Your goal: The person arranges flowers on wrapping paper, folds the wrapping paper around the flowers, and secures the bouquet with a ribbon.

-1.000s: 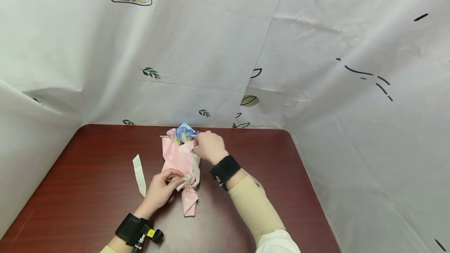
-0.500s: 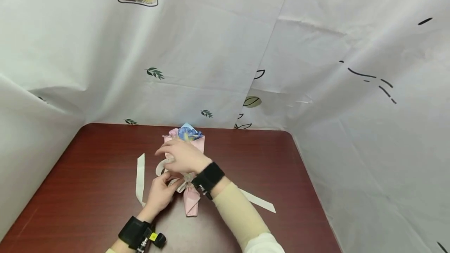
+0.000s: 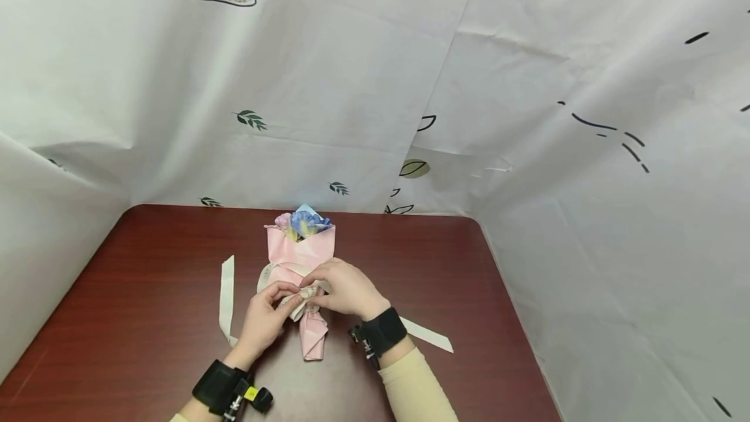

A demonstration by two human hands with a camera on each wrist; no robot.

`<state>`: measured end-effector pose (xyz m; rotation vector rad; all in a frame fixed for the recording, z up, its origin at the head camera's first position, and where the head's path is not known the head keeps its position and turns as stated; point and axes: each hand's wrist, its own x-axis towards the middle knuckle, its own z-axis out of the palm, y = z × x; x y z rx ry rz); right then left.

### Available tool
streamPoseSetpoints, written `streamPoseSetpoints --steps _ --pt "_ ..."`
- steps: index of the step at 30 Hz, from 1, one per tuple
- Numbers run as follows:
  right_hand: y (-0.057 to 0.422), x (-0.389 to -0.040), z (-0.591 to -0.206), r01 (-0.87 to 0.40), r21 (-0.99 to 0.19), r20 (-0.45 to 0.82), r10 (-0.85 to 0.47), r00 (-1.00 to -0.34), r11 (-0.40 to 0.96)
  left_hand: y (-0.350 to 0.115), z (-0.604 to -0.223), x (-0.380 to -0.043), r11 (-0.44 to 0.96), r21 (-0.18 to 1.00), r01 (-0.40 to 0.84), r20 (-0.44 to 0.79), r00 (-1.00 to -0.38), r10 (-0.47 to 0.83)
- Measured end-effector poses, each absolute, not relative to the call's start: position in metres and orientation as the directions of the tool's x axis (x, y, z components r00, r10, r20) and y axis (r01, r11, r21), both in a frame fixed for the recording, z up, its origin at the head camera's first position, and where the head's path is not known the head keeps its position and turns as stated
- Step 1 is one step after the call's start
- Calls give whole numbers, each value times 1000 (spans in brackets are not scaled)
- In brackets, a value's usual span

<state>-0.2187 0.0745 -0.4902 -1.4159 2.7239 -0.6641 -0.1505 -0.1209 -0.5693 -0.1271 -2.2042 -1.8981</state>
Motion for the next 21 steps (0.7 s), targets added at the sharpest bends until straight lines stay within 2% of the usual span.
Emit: streamPoseSetpoints --steps 6,15,21 --pt "73 -217 -497 -747 -420 217 -742 -634 516 -120 -567 -151 163 967 196 213 -972 -94" --pt "72 -216 -503 -714 -455 205 -718 -665 532 -119 -536 -139 142 963 231 243 -967 -74" --pt "71 -214 -504 -662 -555 220 -679 -700 503 -116 -537 -139 170 956 238 259 -960 -108"
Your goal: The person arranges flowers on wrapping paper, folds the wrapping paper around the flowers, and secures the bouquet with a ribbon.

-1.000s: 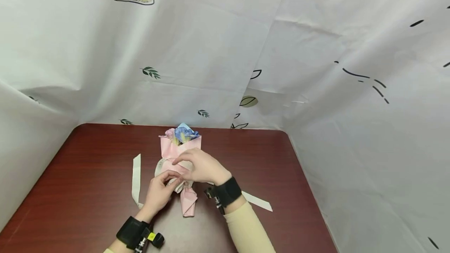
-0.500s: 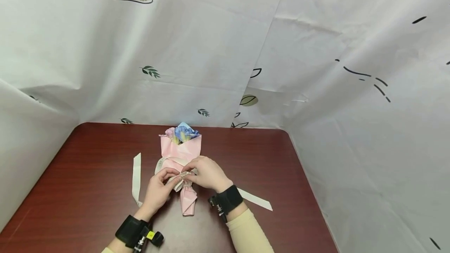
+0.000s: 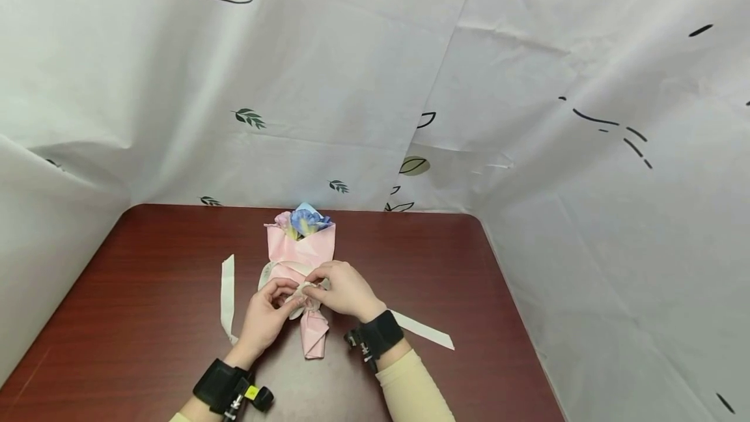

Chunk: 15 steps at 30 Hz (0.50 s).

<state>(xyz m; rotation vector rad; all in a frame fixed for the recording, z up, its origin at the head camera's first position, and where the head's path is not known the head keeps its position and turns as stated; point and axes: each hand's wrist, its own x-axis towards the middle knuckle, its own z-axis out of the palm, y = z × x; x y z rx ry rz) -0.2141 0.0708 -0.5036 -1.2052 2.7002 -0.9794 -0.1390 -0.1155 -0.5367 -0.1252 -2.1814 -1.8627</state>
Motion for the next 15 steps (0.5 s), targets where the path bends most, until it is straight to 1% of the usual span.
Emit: streamPoseSetpoints --steps 3,5,7,10,11,13,15 --pt "71 -214 -505 -645 -590 215 -676 -705 485 -112 -541 -142 177 960 216 240 -962 -129" --pt "70 -214 -506 -641 -593 214 -673 -709 487 -111 -548 -145 177 960 219 243 -961 -133" --pt "70 -213 -506 -634 -594 212 -664 -718 496 -114 -556 -148 190 948 257 281 -953 -116" --pt "70 -213 -506 -614 -597 205 -642 -739 516 -129 -565 -152 237 904 356 385 -919 -88" --pt "70 -212 -506 -606 -600 202 -635 -746 522 -136 -566 -154 280 877 391 425 -902 -73" --pt "70 -212 -506 -592 -605 194 -623 -758 532 -153 -567 -159 415 796 441 494 -869 -24" --pt "71 -213 -507 -584 -606 188 -615 -765 541 -172 -567 -165 577 673 463 521 -850 75"
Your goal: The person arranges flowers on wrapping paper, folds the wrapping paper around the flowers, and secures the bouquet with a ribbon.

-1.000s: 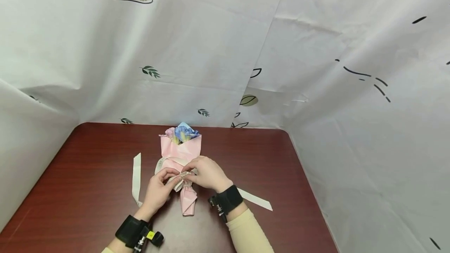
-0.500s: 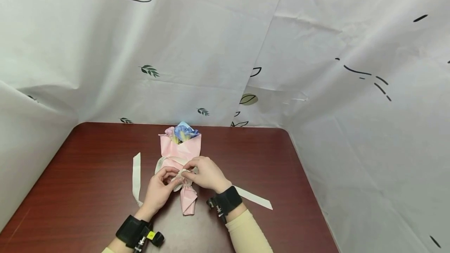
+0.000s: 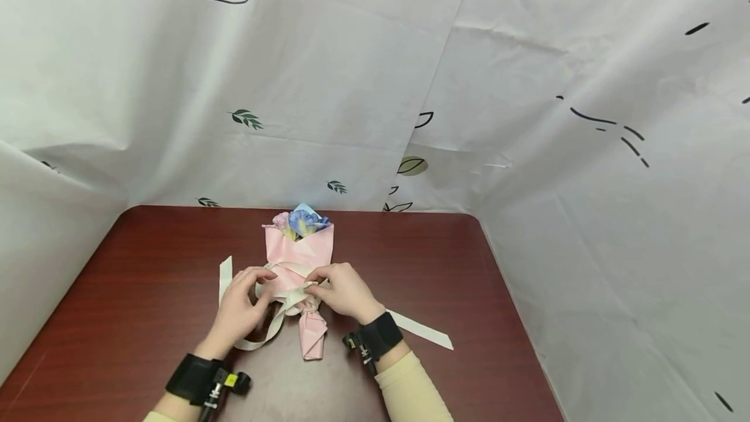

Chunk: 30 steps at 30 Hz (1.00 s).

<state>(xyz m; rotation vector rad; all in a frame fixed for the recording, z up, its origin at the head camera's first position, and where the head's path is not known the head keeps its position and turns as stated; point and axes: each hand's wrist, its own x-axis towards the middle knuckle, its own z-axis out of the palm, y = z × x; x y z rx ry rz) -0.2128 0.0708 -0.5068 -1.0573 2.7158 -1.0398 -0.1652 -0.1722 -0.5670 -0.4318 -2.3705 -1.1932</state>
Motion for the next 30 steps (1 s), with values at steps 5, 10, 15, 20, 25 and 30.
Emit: streamPoseSetpoints --steps 5,10,15,20,25,30 --pt "72 -212 -510 -581 -595 181 -611 -770 556 -212 -566 -177 771 319 551 439 -807 395" --pt "72 -212 -510 -585 -597 187 -614 -767 548 -228 -568 -187 791 170 588 419 -769 482" --pt "73 -211 -509 -587 -596 194 -612 -767 547 -229 -571 -193 792 140 594 461 -747 479" --pt "73 -210 -508 -591 -599 202 -613 -764 540 -229 -567 -193 752 138 645 466 -712 525" --pt "73 -210 -507 -590 -608 198 -619 -760 531 -230 -558 -188 719 234 654 455 -727 513" --pt "74 -210 -506 -582 -622 199 -613 -764 524 -229 -532 -177 614 483 624 506 -771 386"
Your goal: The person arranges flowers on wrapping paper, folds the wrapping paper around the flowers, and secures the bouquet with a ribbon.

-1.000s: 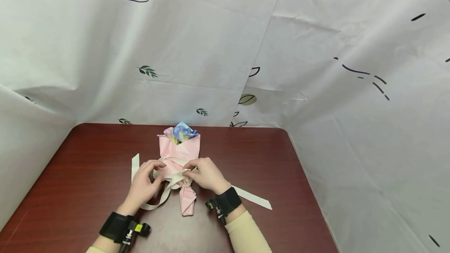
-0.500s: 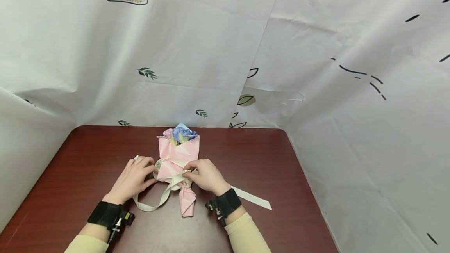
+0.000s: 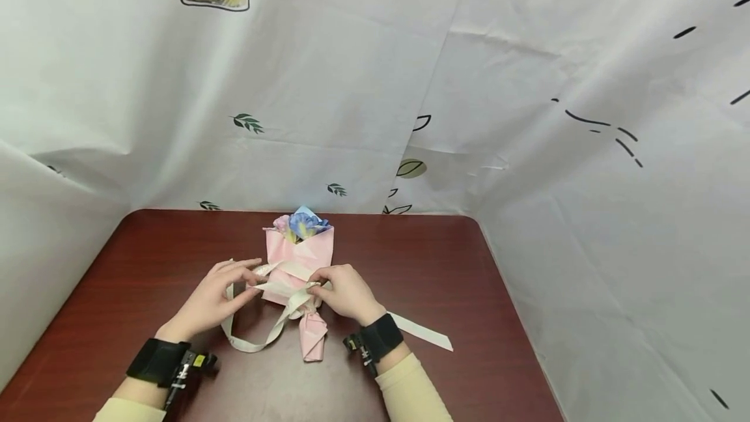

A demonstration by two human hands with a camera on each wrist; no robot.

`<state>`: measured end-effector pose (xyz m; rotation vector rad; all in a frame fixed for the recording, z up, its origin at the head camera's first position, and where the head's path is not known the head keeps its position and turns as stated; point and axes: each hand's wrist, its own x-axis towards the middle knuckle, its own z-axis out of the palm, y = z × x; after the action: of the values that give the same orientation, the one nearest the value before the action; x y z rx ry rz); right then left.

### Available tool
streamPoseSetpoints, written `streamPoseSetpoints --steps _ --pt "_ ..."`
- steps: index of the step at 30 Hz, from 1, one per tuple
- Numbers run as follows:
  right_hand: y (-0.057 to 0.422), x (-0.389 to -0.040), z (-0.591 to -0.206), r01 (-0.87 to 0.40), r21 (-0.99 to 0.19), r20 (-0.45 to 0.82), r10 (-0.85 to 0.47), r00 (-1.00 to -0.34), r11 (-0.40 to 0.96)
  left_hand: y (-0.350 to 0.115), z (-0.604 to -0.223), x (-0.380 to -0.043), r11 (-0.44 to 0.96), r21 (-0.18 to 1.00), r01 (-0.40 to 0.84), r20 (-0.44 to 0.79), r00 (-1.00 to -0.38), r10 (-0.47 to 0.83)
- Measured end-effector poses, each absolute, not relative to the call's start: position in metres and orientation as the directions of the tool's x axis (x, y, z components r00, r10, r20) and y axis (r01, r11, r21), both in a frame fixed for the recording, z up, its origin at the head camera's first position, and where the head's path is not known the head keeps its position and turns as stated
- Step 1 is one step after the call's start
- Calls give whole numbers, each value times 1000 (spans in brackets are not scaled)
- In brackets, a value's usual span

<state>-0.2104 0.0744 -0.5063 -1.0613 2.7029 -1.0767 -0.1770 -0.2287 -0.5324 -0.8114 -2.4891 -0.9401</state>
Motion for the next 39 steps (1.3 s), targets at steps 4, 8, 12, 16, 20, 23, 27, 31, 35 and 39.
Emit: streamPoseSetpoints --steps 4,8,12,16,20,23,27,31,35,39 --pt "75 -210 -505 -553 -640 183 -593 -784 534 -224 -507 -167 605 500 620 566 -762 314" --pt "74 -210 -505 -522 -636 168 -559 -812 568 -221 -480 -157 625 512 590 552 -783 287" --pt "76 -209 -505 -497 -626 163 -523 -837 600 -225 -454 -148 540 617 572 470 -819 329" --pt "78 -209 -504 -487 -615 167 -501 -849 620 -237 -434 -141 412 693 592 407 -793 454" --pt "80 -210 -503 -480 -603 172 -484 -858 638 -251 -419 -134 317 753 576 352 -760 546" --pt "83 -211 -503 -479 -590 186 -467 -864 650 -256 -408 -128 438 707 556 332 -807 488" --pt "87 -213 -504 -478 -579 205 -449 -869 661 -258 -391 -118 791 414 450 362 -879 311" --pt "89 -214 -506 -469 -571 210 -432 -877 674 -263 -378 -103 917 248 312 374 -904 207" --pt "86 -213 -502 -468 -589 217 -429 -877 659 -263 -381 -90 868 342 360 309 -915 258" --pt "72 -207 -492 -484 -640 221 -461 -859 596 -246 -408 -89 676 554 485 227 -870 438"
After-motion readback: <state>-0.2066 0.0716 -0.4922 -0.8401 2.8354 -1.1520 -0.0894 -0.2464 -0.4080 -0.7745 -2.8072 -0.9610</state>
